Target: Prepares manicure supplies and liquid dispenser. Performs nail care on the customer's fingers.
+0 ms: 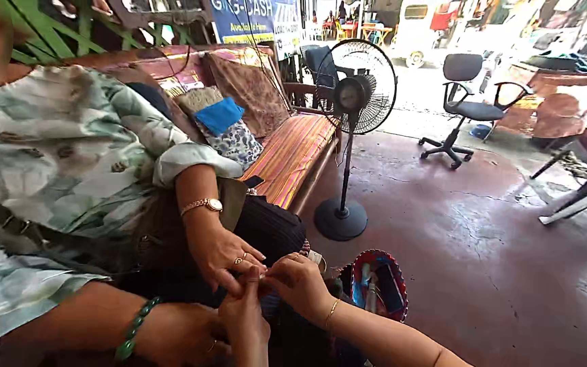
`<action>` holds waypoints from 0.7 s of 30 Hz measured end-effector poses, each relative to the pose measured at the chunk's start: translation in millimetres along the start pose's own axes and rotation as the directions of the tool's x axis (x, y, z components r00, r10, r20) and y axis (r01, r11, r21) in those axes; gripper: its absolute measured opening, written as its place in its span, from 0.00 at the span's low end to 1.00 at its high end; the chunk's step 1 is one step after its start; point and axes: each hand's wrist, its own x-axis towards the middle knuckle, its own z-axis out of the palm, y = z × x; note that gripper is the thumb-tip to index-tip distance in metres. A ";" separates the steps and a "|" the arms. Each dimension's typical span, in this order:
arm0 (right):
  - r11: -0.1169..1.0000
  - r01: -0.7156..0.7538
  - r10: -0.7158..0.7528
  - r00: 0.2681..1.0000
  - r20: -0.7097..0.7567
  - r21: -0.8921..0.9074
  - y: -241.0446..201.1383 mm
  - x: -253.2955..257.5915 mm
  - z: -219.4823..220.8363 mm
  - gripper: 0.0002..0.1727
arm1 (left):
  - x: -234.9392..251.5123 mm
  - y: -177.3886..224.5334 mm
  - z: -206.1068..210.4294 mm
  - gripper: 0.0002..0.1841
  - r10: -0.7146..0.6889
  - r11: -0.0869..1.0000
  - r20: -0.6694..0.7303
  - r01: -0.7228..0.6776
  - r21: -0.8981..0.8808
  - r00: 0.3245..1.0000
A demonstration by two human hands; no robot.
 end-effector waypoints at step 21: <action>0.794 -0.607 0.589 0.754 -0.289 0.035 157.0 141.6 -221.5 0.32 | 0.7 6.0 -14.1 0.03 -0.035 0.998 0.091 0.039 -0.048 0.995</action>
